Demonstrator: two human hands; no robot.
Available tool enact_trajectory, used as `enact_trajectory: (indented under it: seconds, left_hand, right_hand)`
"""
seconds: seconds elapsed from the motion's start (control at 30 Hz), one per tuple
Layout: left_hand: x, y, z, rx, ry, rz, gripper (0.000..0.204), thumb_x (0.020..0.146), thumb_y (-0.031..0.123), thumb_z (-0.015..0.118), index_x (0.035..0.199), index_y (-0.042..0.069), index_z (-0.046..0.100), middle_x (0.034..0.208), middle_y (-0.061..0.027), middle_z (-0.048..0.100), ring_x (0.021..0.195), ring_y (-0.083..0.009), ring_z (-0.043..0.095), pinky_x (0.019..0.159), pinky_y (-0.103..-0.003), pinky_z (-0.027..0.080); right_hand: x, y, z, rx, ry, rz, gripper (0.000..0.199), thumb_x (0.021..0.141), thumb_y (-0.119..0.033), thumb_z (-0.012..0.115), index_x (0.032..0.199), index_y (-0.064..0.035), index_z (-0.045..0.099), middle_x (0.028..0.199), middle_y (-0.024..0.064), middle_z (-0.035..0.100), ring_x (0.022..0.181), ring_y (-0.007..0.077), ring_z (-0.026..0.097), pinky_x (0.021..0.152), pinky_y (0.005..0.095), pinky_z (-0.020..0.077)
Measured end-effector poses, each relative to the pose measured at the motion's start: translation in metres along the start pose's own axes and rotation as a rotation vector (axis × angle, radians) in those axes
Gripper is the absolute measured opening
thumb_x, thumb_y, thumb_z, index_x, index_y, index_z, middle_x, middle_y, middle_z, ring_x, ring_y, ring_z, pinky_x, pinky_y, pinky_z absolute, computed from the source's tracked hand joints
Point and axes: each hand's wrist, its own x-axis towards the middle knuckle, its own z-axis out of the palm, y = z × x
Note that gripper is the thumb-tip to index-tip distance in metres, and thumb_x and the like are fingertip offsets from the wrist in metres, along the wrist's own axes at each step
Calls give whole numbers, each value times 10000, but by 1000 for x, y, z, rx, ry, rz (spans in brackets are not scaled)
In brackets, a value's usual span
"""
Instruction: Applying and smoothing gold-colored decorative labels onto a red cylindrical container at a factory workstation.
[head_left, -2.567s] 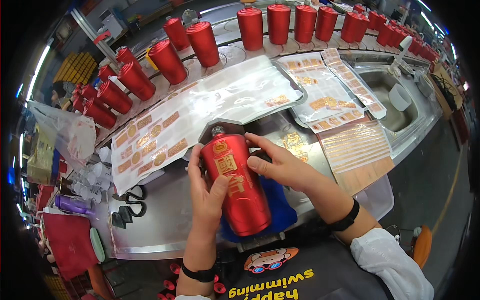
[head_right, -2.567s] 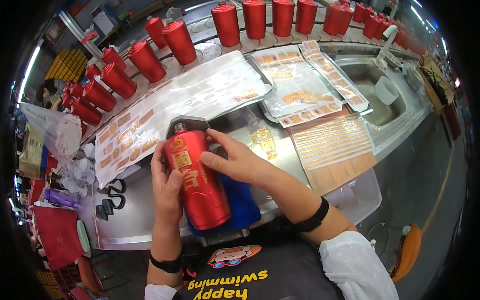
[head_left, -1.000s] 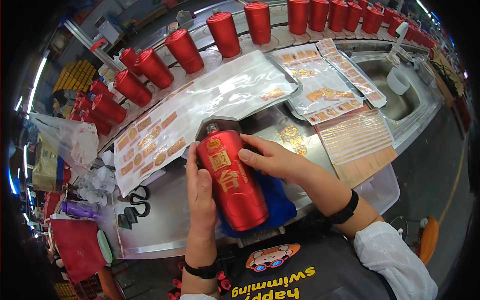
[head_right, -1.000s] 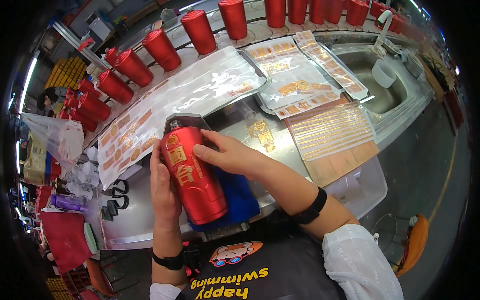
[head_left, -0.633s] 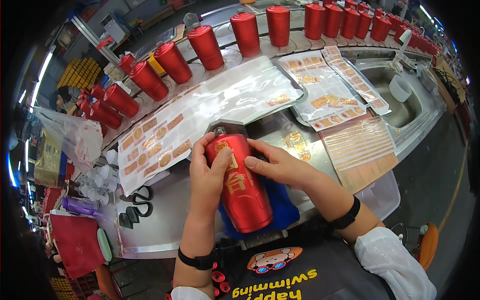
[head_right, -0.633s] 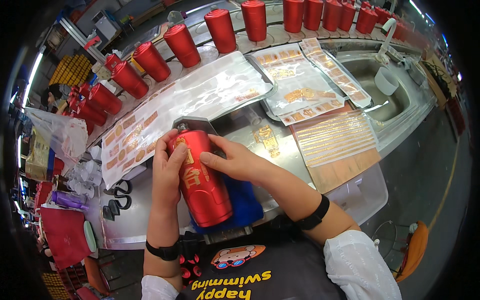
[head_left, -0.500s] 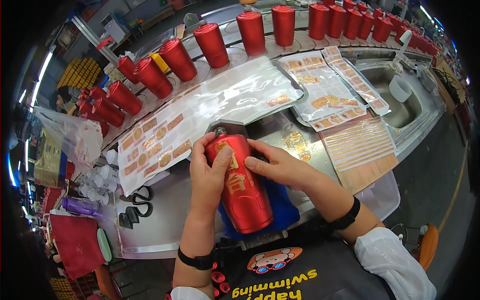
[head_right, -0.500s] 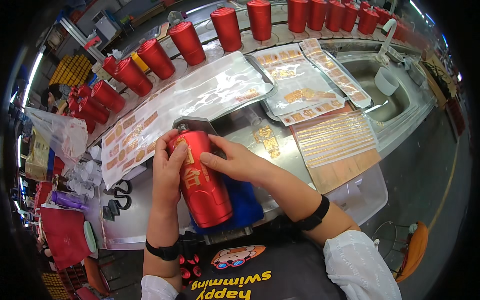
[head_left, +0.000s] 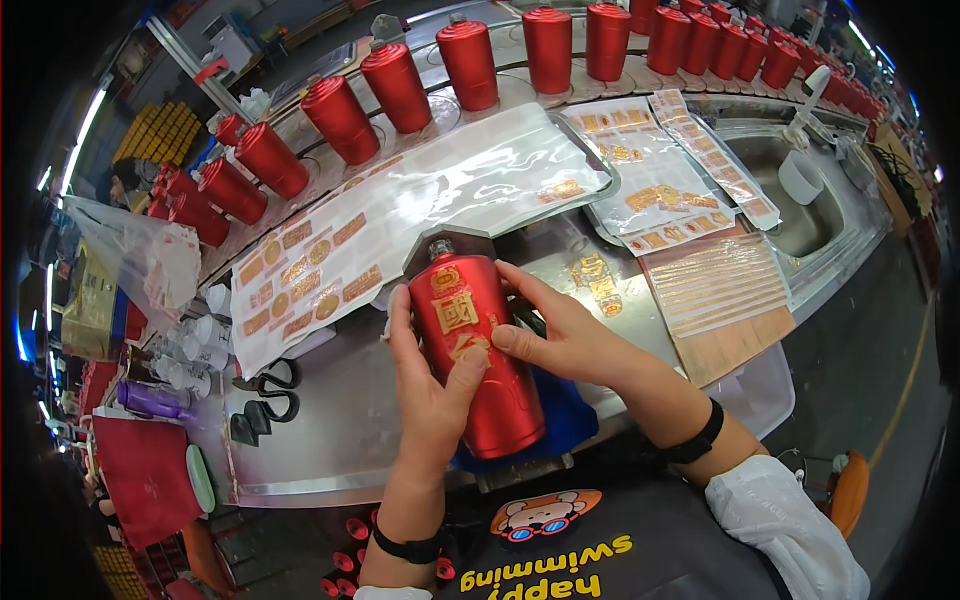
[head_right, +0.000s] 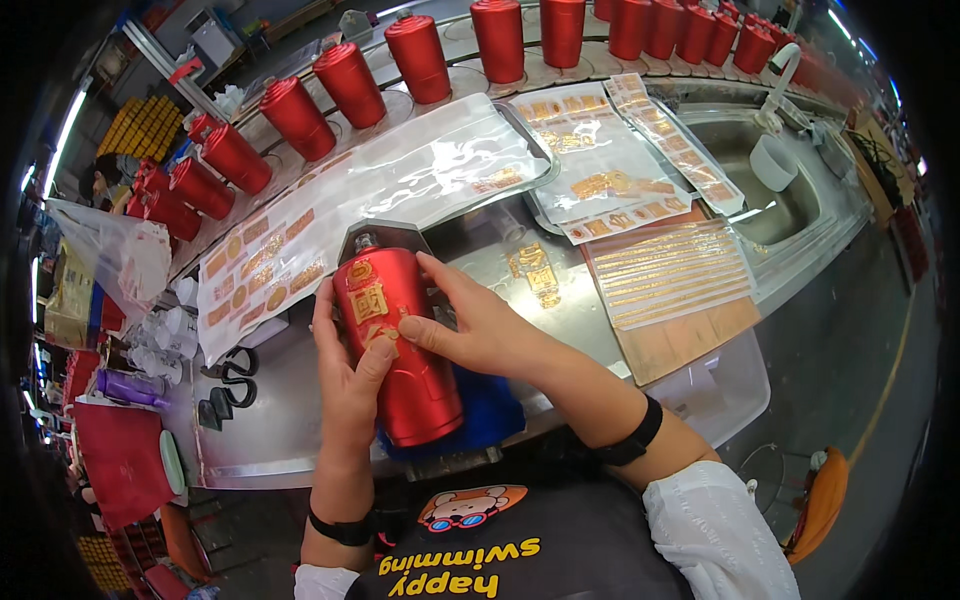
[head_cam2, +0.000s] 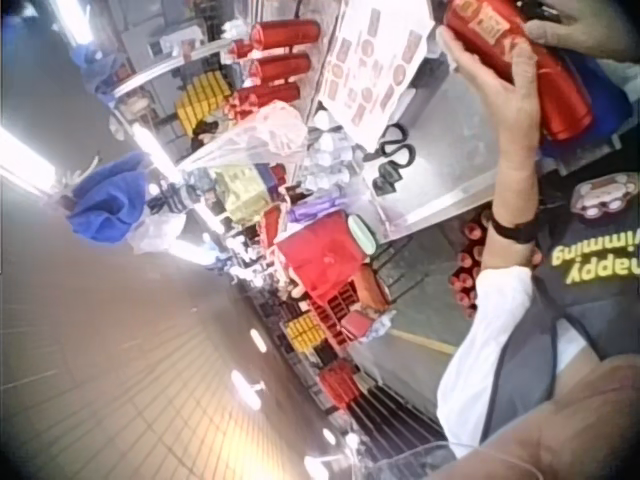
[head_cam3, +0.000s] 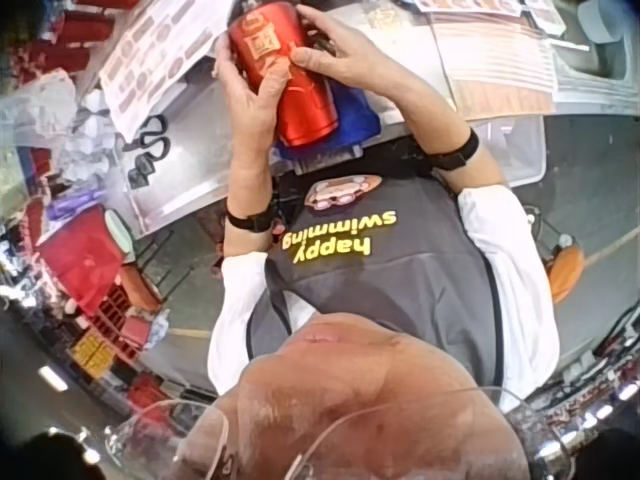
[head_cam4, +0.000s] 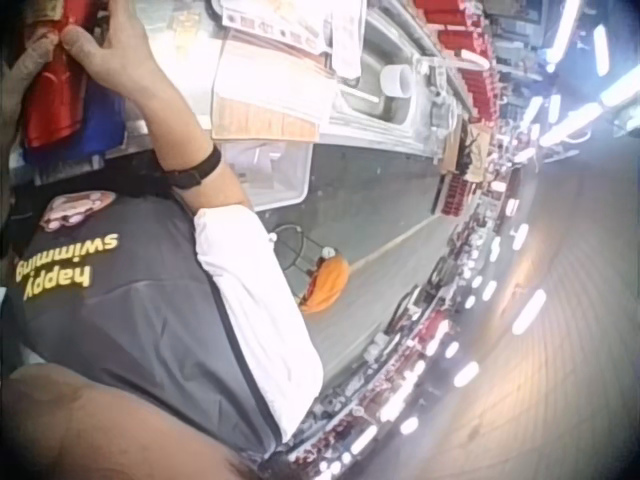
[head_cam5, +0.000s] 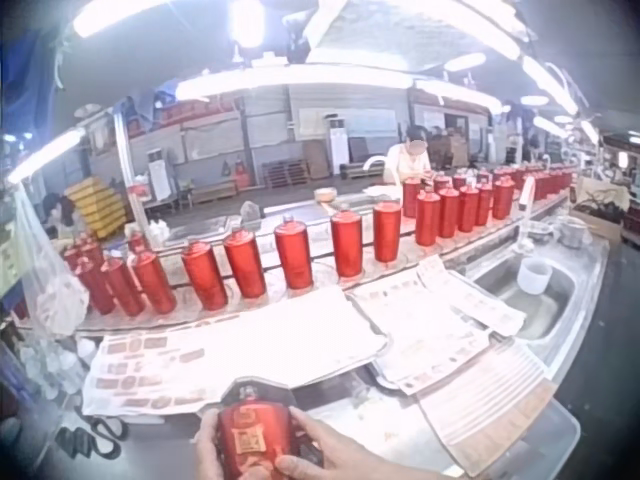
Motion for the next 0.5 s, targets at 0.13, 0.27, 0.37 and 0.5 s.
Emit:
enact_trajectory:
  seconds: [0.13, 0.27, 0.37, 0.5]
  left_hand:
    - [1, 0, -1, -42, -15, -13, 887, 849, 235, 696, 1480, -52, 142, 1468, -205, 265, 1352, -275, 320, 1119, -379, 275]
    - [2, 1, -2, -44, -22, -6, 905, 826, 218, 706, 1481, -51, 142, 1469, -203, 265, 1349, -273, 325, 1116, -379, 284]
    - [2, -1, -2, -54, -32, -13, 917, 809, 202, 709, 1483, -44, 139, 1467, -199, 266, 1345, -271, 331, 1112, -379, 292]
    - [2, 1, -3, -68, -35, -27, 932, 796, 202, 713, 1488, -34, 136, 1458, -196, 285, 1328, -259, 349, 1106, -378, 302]
  right_hand:
    - [0, 1, 0, 12, -13, -15, 900, 865, -447, 680, 1456, 77, 249, 1391, 278, 433, 1283, 323, 464, 1056, 382, 383]
    - [-1, -1, -1, 54, -34, -4, 906, 858, -438, 693, 1458, 75, 248, 1390, 272, 440, 1290, 315, 458, 1060, 379, 378]
    - [0, -2, -4, 95, -33, 40, 892, 857, -420, 699, 1463, 60, 254, 1384, 260, 454, 1291, 308, 458, 1061, 377, 376]
    - [-2, 7, -8, 31, 13, 25, 714, 915, -272, 646, 1472, -2, 290, 1338, 174, 511, 1217, 225, 515, 994, 344, 439]
